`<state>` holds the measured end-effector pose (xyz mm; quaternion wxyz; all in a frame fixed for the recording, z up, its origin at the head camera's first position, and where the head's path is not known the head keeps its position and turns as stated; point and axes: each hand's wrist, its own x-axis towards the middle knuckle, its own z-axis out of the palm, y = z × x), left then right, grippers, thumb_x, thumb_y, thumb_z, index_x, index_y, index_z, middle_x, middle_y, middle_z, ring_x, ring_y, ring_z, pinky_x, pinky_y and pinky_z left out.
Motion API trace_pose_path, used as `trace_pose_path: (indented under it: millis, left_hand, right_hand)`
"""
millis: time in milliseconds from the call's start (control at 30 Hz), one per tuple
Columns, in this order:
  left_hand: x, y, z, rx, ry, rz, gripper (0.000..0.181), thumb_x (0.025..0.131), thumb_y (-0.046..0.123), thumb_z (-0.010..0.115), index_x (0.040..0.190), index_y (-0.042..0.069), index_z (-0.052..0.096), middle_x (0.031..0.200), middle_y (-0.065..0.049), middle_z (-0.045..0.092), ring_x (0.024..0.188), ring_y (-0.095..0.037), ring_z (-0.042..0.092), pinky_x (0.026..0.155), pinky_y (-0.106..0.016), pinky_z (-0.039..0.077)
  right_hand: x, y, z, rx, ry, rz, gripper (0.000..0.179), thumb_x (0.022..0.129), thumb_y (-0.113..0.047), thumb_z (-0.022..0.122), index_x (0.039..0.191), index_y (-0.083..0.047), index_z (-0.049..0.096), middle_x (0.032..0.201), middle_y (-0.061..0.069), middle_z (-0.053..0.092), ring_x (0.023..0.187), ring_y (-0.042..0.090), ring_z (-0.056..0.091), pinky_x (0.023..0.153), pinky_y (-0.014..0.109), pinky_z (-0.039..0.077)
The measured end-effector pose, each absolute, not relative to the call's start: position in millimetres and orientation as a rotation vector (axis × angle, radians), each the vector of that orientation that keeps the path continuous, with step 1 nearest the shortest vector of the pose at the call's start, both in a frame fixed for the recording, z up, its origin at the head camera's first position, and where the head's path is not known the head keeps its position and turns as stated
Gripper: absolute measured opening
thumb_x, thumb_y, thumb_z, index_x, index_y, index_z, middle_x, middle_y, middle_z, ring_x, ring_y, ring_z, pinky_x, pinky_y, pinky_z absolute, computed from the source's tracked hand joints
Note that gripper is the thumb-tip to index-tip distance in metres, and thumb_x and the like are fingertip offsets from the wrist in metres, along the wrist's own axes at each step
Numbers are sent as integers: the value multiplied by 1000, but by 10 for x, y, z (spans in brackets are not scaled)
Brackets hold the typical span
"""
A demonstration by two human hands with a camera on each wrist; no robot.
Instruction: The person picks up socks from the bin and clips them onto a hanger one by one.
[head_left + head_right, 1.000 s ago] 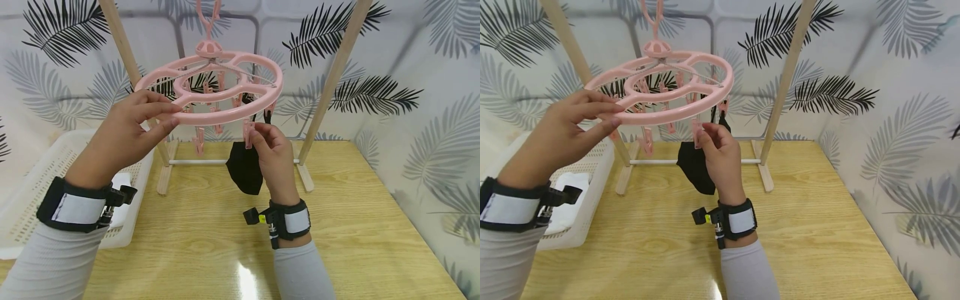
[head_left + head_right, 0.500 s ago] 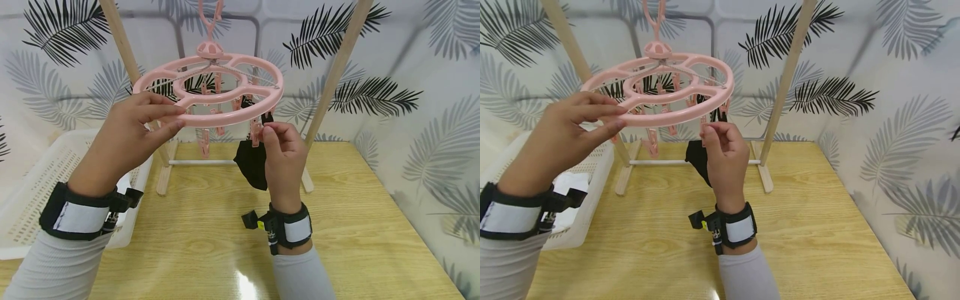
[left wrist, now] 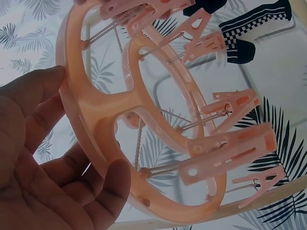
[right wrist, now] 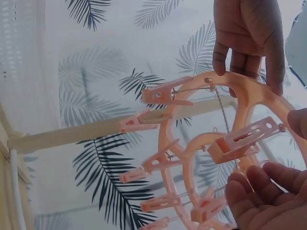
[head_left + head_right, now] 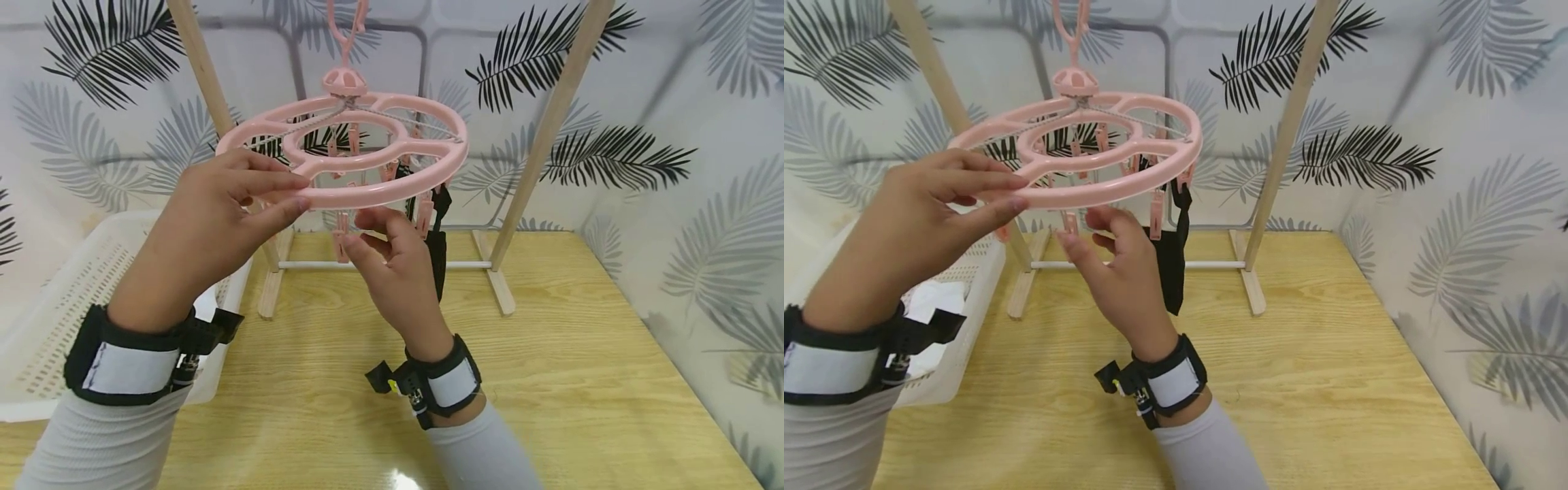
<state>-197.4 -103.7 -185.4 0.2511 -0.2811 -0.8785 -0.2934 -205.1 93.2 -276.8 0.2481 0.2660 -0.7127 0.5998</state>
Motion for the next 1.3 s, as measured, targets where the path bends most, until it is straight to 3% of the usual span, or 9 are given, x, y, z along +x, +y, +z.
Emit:
trace_pose_path:
  millis: [267, 500, 1300]
  left_hand:
    - [-1890, -948, -1857, -745, -2407, -797, 25, 86, 24, 68, 106, 12, 73, 102, -7, 64, 81, -20, 50, 64, -38, 39]
    - [-1856, -877, -1856, -731, -2432, -757, 26, 87, 25, 66, 109, 12, 72, 102, -9, 62, 80, -23, 51, 64, -40, 39]
    - [-1780, -786, -1912, -671, -2435, -769, 26, 88, 25, 65, 108, 11, 72, 96, -9, 59, 76, -24, 48, 62, -39, 37]
  right_hand:
    - [-2097, 889, -2807, 702, -2028, 1757, 36, 92, -27, 60, 122, -8, 55, 102, 5, 59, 93, 12, 56, 74, 37, 52]
    - [-1956, 890, -2657, 581, -2024, 1930, 26, 92, -17, 59, 113, -1, 61, 82, 5, 51, 74, 20, 47, 59, 28, 37]
    - [-2077, 1065, -2854, 695, -1894, 2092, 27, 89, -18, 63, 109, -1, 58, 84, 9, 56, 67, 25, 53, 58, 24, 47]
